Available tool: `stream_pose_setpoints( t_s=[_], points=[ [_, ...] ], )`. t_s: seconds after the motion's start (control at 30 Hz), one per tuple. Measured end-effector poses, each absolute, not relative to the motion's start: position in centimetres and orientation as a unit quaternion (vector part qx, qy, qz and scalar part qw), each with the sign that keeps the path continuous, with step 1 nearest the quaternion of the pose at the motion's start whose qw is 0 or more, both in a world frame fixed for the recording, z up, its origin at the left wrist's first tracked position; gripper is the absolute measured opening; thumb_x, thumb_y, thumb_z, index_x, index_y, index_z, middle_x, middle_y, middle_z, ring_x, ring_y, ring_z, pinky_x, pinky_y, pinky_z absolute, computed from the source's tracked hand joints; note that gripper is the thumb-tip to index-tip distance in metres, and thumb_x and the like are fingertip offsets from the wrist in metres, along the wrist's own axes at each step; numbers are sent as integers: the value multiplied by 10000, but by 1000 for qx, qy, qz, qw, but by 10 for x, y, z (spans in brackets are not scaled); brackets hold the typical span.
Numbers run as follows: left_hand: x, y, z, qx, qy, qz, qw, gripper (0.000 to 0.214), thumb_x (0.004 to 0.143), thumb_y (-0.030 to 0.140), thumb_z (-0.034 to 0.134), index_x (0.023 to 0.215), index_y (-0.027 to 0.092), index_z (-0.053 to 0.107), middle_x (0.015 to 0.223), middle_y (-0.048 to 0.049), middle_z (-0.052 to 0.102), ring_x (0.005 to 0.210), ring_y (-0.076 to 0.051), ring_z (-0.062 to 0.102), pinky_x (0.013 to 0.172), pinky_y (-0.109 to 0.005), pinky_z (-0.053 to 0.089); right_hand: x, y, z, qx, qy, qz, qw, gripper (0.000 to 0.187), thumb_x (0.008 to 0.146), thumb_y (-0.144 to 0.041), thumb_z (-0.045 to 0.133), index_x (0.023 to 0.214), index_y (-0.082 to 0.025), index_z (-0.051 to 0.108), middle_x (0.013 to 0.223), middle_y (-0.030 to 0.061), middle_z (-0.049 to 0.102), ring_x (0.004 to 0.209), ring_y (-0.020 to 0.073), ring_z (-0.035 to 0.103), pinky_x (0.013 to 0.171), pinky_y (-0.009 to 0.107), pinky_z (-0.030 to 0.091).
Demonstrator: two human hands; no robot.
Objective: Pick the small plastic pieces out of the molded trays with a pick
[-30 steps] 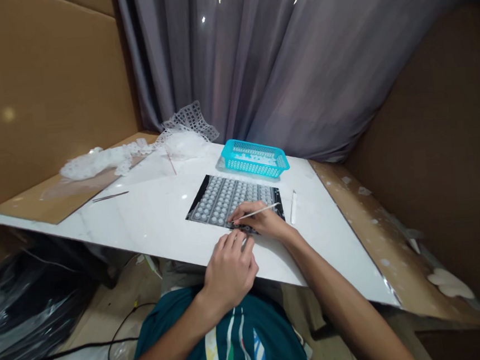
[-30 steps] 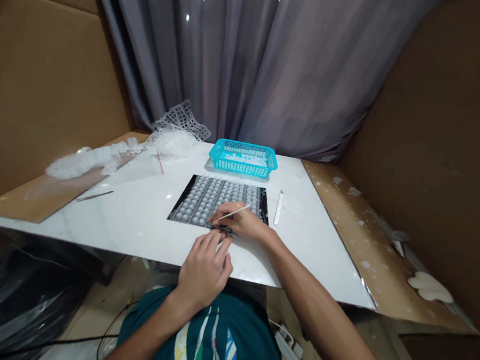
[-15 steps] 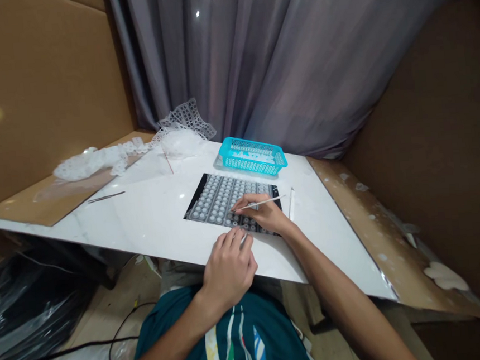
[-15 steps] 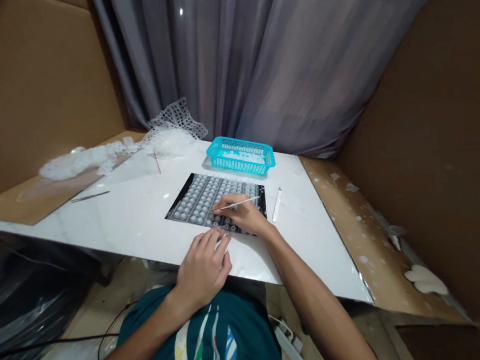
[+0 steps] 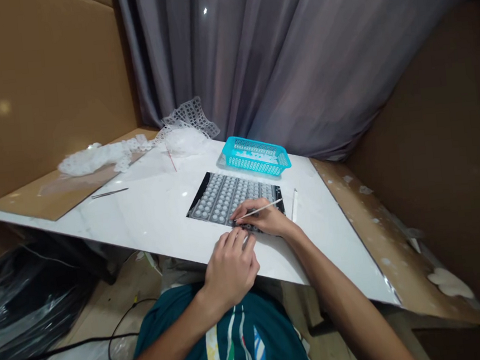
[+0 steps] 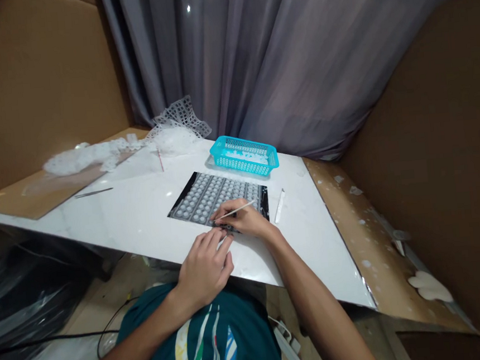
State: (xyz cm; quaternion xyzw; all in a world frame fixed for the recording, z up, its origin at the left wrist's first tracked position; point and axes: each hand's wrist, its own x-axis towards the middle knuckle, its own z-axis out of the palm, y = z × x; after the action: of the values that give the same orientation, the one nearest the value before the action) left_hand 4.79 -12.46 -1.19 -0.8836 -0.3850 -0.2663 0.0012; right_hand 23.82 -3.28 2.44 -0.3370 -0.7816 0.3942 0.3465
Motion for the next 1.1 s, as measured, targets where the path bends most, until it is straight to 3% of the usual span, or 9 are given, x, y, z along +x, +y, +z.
stream_pose_setpoints(
  t_s=[0.47,1.1],
  points=[
    [48,-124,-11,-885,-386,-260,4,307,999,207,558,1297,173,626,1216,-133,640,1243,-334,590,1083,-492,496,236,-28,15,-362,-813,311,332,144,1009,-298,712,986,-228,836,1014,82,825,919,247,763,831,355,598],
    [48,-125,-13,-880,-387,-275,-10,386,999,200,557,1380,167,613,1386,-163,633,1343,-341,576,1130,-524,486,243,-26,18,-379,-744,345,428,194,955,-383,809,873,-209,782,1004,95,827,1003,279,787,897,401,616]
  ],
)
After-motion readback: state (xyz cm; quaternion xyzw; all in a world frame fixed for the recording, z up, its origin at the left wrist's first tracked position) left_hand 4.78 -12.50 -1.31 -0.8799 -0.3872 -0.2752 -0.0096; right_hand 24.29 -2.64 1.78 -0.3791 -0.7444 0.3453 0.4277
